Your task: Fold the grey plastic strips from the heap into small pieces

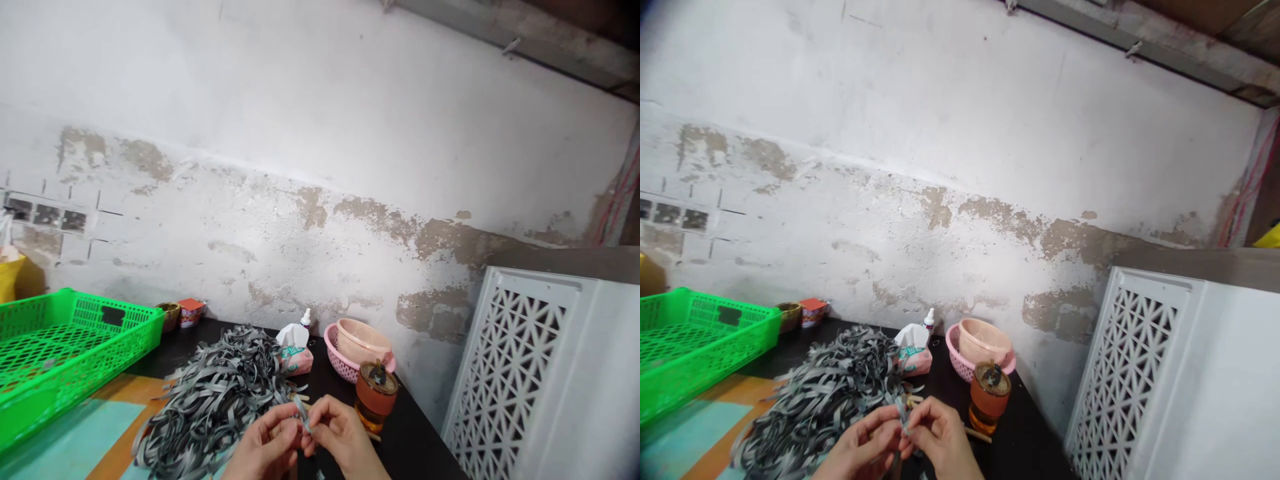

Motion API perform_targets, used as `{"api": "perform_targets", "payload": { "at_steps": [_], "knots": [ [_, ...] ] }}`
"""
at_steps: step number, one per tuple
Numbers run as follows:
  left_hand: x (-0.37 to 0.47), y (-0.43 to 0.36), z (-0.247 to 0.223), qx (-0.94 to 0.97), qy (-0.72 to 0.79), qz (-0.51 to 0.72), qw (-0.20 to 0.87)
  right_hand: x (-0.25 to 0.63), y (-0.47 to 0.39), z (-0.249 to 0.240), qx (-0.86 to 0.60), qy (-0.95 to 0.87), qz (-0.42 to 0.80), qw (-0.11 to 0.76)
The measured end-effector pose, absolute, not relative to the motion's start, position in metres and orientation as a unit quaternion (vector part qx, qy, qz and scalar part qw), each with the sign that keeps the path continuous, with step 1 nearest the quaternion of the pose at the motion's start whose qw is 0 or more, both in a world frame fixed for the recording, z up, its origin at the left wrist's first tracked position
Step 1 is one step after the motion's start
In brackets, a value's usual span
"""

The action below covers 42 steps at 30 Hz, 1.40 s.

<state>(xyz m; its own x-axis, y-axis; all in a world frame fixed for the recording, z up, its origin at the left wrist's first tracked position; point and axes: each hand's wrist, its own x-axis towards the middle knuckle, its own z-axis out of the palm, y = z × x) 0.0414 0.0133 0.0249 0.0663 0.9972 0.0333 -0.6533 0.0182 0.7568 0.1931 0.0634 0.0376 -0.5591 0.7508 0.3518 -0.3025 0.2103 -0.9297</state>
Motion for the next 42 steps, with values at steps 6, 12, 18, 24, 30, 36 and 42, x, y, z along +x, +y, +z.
{"api": "perform_targets", "payload": {
  "at_steps": [6, 12, 18, 24, 30, 36, 42],
  "knots": [
    [0.043, 0.012, 0.020, 0.363, 0.316, 0.620, 0.620, 0.188, 0.069, 0.026, -0.142, -0.632, 0.635, 0.422],
    [0.043, 0.011, 0.025, 0.381, 0.340, 0.627, 0.589, 0.186, 0.070, 0.025, -0.175, -0.659, 0.589, 0.434],
    [0.040, 0.008, 0.036, 0.387, 0.358, 0.637, 0.563, 0.184, 0.072, 0.021, -0.198, -0.616, 0.616, 0.450],
    [0.038, 0.010, 0.040, 0.453, 0.355, 0.596, 0.559, 0.189, 0.069, 0.023, -0.184, -0.605, 0.643, 0.431],
    [0.035, 0.012, 0.035, 0.491, 0.399, 0.597, 0.494, 0.193, 0.062, 0.034, -0.205, -0.580, 0.686, 0.388],
    [0.037, 0.010, 0.039, 0.467, 0.391, 0.607, 0.511, 0.194, 0.062, 0.035, -0.245, -0.578, 0.669, 0.399],
    [0.036, 0.011, 0.039, 0.494, 0.392, 0.603, 0.489, 0.194, 0.060, 0.041, -0.261, -0.595, 0.644, 0.403]
  ]
}}
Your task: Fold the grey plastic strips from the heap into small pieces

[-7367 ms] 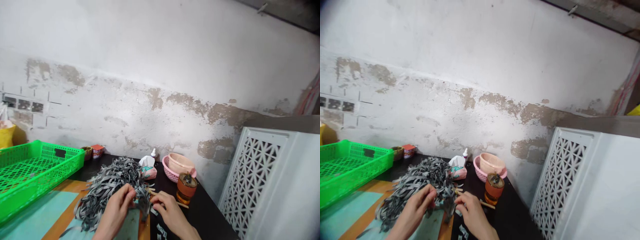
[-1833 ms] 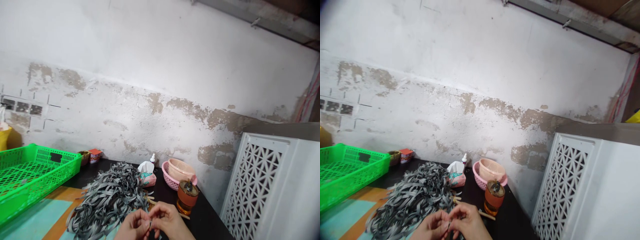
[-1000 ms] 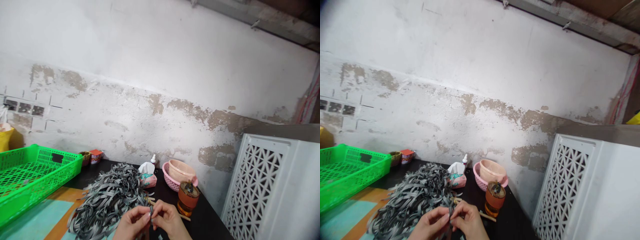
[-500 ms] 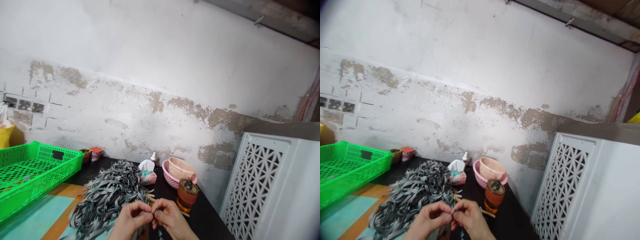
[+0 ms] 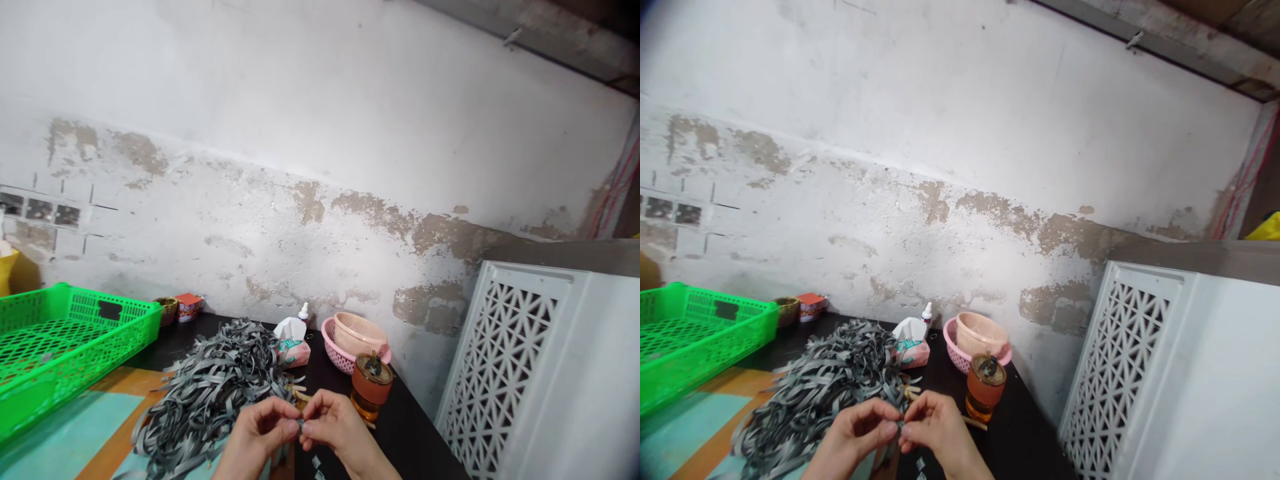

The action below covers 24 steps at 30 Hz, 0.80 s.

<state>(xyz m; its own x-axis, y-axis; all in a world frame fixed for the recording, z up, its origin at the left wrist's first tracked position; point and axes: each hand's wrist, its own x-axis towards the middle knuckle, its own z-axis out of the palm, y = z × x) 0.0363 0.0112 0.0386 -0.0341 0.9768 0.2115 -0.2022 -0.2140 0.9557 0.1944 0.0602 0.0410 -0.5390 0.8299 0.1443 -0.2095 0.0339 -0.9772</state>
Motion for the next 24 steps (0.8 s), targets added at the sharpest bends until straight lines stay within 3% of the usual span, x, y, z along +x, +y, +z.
{"api": "perform_targets", "payload": {
  "at_steps": [6, 24],
  "knots": [
    [0.0388, 0.0111, 0.0348, 0.481, 0.421, 0.627, 0.445, 0.1897, 0.0581, 0.0411, -0.290, -0.610, 0.616, 0.405],
    [0.0386, 0.0104, 0.0365, 0.511, 0.424, 0.597, 0.451, 0.1876, 0.0585, 0.0425, -0.295, -0.609, 0.609, 0.414]
  ]
}}
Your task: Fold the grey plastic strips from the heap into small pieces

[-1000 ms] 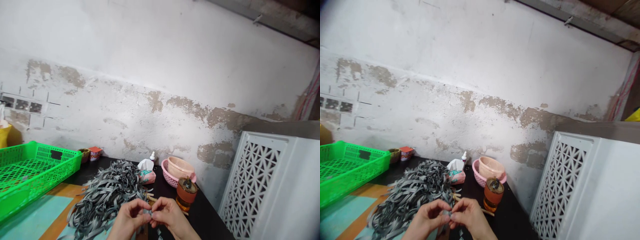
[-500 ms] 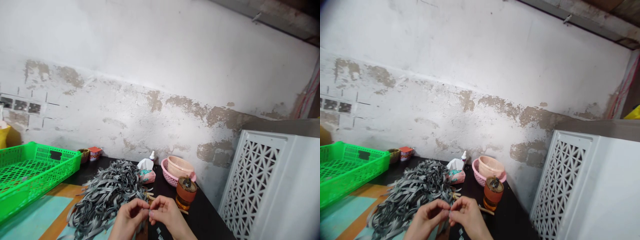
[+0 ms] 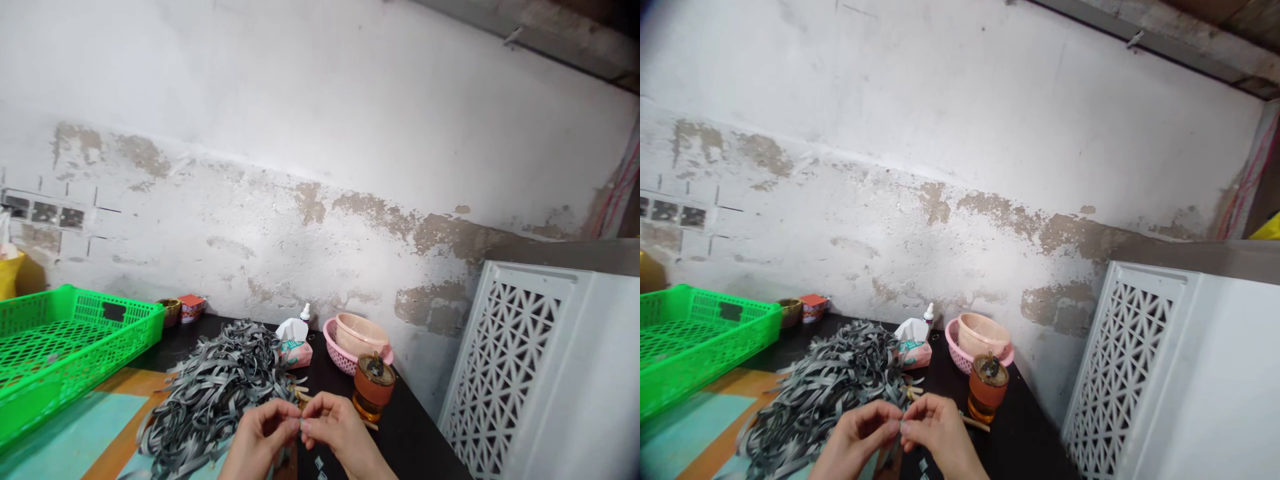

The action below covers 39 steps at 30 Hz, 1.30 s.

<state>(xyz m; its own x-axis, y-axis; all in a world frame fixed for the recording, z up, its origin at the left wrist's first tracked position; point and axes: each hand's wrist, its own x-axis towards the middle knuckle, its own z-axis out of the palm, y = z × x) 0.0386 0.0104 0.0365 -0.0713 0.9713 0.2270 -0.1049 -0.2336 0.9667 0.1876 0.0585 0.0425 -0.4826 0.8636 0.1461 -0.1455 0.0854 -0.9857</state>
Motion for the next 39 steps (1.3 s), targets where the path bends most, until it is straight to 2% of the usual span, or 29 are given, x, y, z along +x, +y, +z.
{"api": "perform_targets", "payload": {
  "at_steps": [5, 10, 14, 30, 39],
  "knots": [
    [0.037, 0.008, 0.040, 0.523, 0.427, 0.592, 0.439, 0.187, 0.058, 0.043, -0.289, -0.591, 0.628, 0.415],
    [0.032, 0.010, 0.039, 0.579, 0.427, 0.590, 0.366, 0.187, 0.055, 0.047, -0.264, -0.547, 0.674, 0.420],
    [0.031, 0.012, 0.035, 0.592, 0.407, 0.596, 0.358, 0.186, 0.054, 0.046, -0.223, -0.532, 0.698, 0.425],
    [0.026, 0.016, 0.025, 0.658, 0.410, 0.581, 0.249, 0.186, 0.054, 0.048, -0.199, -0.547, 0.701, 0.412],
    [0.034, 0.009, 0.037, 0.588, 0.422, 0.595, 0.350, 0.189, 0.054, 0.047, -0.213, -0.559, 0.680, 0.425]
  ]
}}
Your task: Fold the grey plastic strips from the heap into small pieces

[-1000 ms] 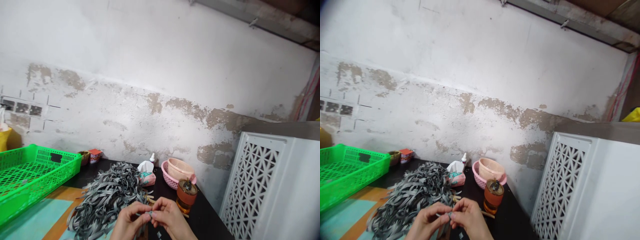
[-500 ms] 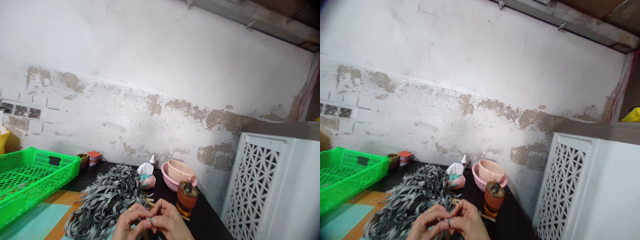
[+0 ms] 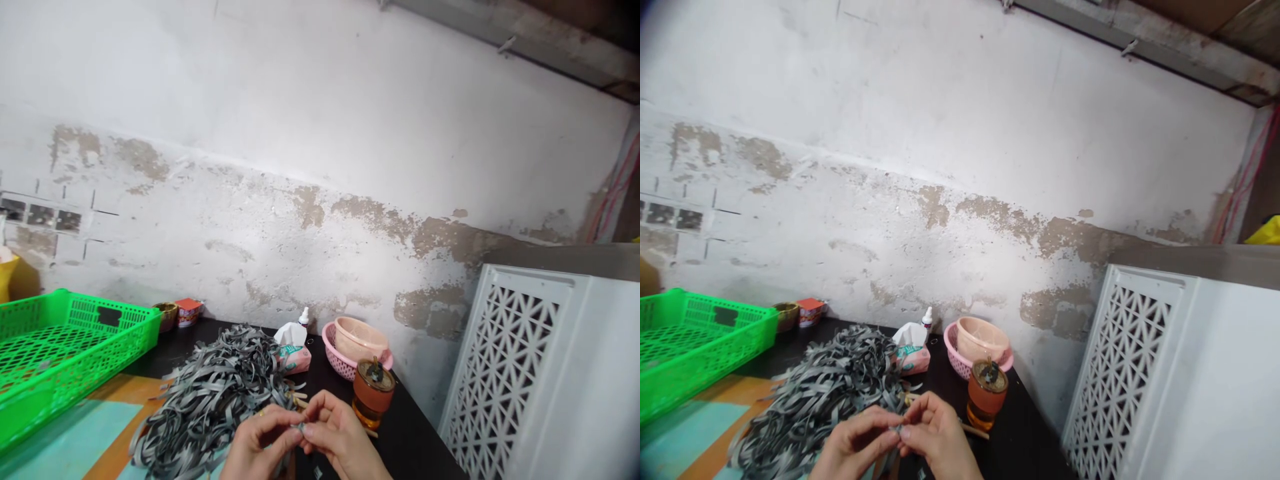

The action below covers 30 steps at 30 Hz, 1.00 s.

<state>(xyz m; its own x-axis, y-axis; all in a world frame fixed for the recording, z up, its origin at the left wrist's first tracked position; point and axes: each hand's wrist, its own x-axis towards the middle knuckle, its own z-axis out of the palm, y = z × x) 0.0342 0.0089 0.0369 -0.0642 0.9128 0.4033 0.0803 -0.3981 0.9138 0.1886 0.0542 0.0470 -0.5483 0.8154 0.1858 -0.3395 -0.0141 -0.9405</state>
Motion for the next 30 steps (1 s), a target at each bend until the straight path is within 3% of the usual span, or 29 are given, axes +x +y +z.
{"api": "perform_targets", "payload": {
  "at_steps": [8, 17, 30],
  "knots": [
    [0.0391, 0.0041, 0.0452, 0.516, 0.395, 0.607, 0.458, 0.1905, 0.0529, 0.0483, -0.231, -0.569, 0.665, 0.425],
    [0.0362, 0.0082, 0.0357, 0.569, 0.426, 0.594, 0.377, 0.1899, 0.0536, 0.0457, -0.242, -0.578, 0.649, 0.431],
    [0.0357, 0.0096, 0.0357, 0.575, 0.398, 0.603, 0.385, 0.1879, 0.0513, 0.0474, -0.197, -0.518, 0.707, 0.439]
  ]
}}
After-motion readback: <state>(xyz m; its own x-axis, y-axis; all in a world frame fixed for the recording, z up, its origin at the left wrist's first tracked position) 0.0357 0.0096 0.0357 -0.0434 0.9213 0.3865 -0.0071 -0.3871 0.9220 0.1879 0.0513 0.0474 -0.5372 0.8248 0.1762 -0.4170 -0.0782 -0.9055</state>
